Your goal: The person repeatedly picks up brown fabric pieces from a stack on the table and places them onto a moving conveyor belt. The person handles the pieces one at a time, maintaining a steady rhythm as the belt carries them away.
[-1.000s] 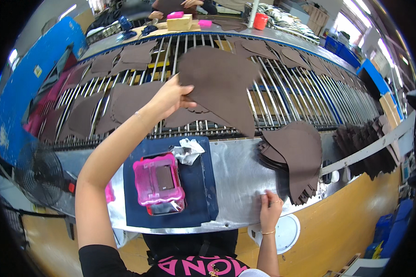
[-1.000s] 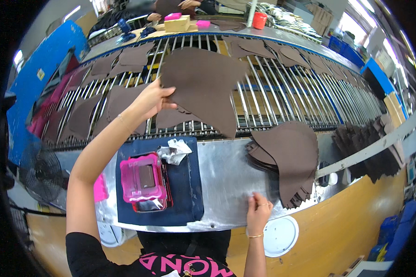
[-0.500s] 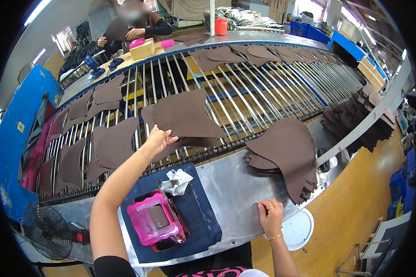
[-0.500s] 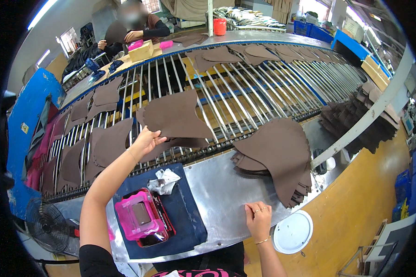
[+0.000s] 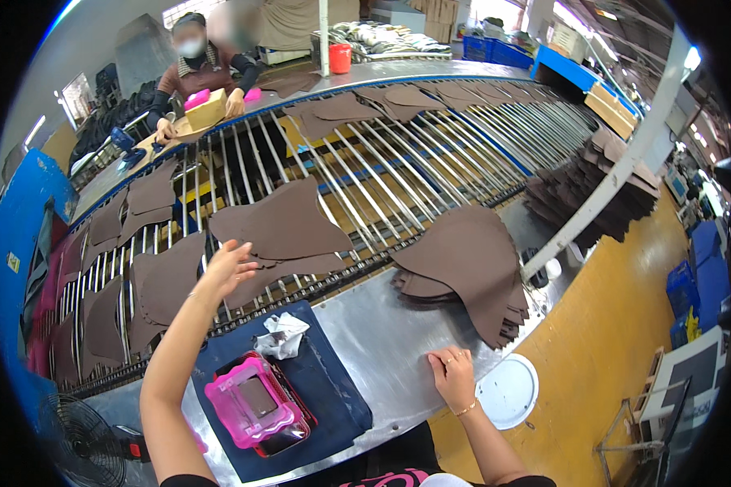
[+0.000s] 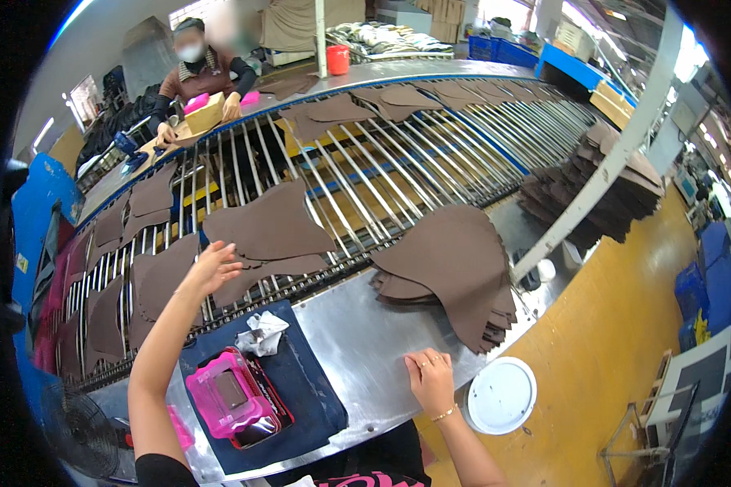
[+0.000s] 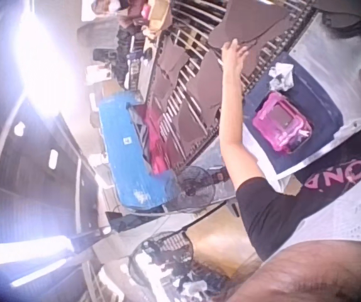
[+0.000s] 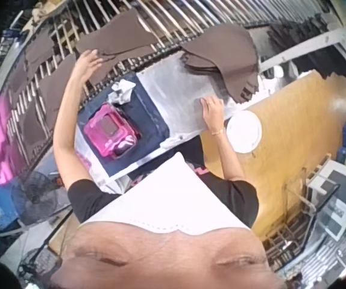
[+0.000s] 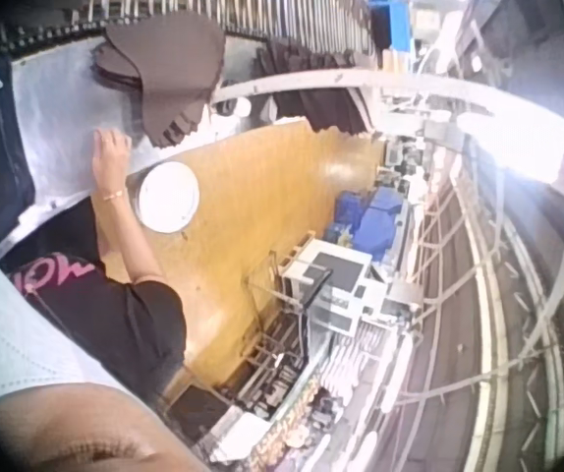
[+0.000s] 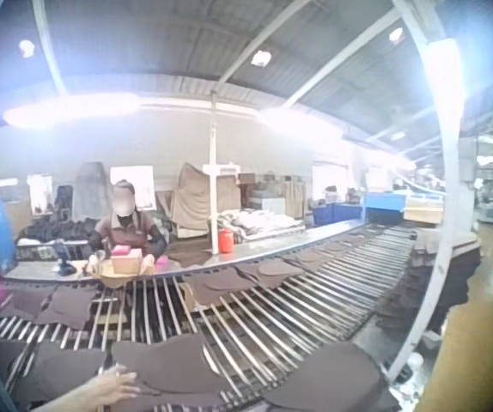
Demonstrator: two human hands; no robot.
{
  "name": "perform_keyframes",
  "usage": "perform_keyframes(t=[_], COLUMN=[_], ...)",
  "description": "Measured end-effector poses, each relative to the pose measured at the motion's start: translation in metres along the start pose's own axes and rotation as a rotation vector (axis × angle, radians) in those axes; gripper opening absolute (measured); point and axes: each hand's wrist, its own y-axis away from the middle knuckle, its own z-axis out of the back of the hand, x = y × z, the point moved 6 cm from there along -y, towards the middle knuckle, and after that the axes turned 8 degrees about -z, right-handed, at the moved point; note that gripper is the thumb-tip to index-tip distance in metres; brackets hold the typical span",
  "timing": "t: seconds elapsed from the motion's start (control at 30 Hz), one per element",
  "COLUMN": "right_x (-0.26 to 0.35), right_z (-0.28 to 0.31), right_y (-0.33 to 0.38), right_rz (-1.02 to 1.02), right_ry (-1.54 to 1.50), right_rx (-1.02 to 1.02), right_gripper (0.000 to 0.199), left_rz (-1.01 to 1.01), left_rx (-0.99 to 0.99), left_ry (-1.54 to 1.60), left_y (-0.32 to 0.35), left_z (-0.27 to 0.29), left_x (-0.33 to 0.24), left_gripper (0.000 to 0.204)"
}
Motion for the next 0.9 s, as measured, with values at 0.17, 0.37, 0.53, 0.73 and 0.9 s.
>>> perform_keyframes(t=[0.17, 0.37, 0.53, 0.73, 0.9], right_x=[-0.011, -0.003, -0.072, -0.113, -0.175], right_z=[-0.003, 0.046, 0.09, 0.067, 0.057], right_y=[0.004, -0.018, -0.072, -0.084, -0.066], right_rz=[-0.055, 0.067, -0.491, -0.704, -0.687], right_ry=[-0.024, -0.074, 0.27, 0.244, -0.309], right_rx=[0.076, -0.272, -0.272, -0.188, -0.268], right_gripper=[0.015, 0.011, 0.055, 0.096, 0.066], left_rz=[-0.241, -0.486, -0.556, -0.522, -0.567], left_rx=[0.121, -0.062, -0.176, -0.272, -0.207], left_ry=[0.163, 0.109, 0.095, 0.192, 0.21], left_y=[0.073, 0.201, 0.274, 0.318, 0.329], left_z=[0.024, 0.065, 0.118, 0.124, 0.106], left_x=[-0.043, -0.07, -0.038, 0.0, -0.004], left_gripper=[0.049, 0.038, 0.035, 0.027, 0.022])
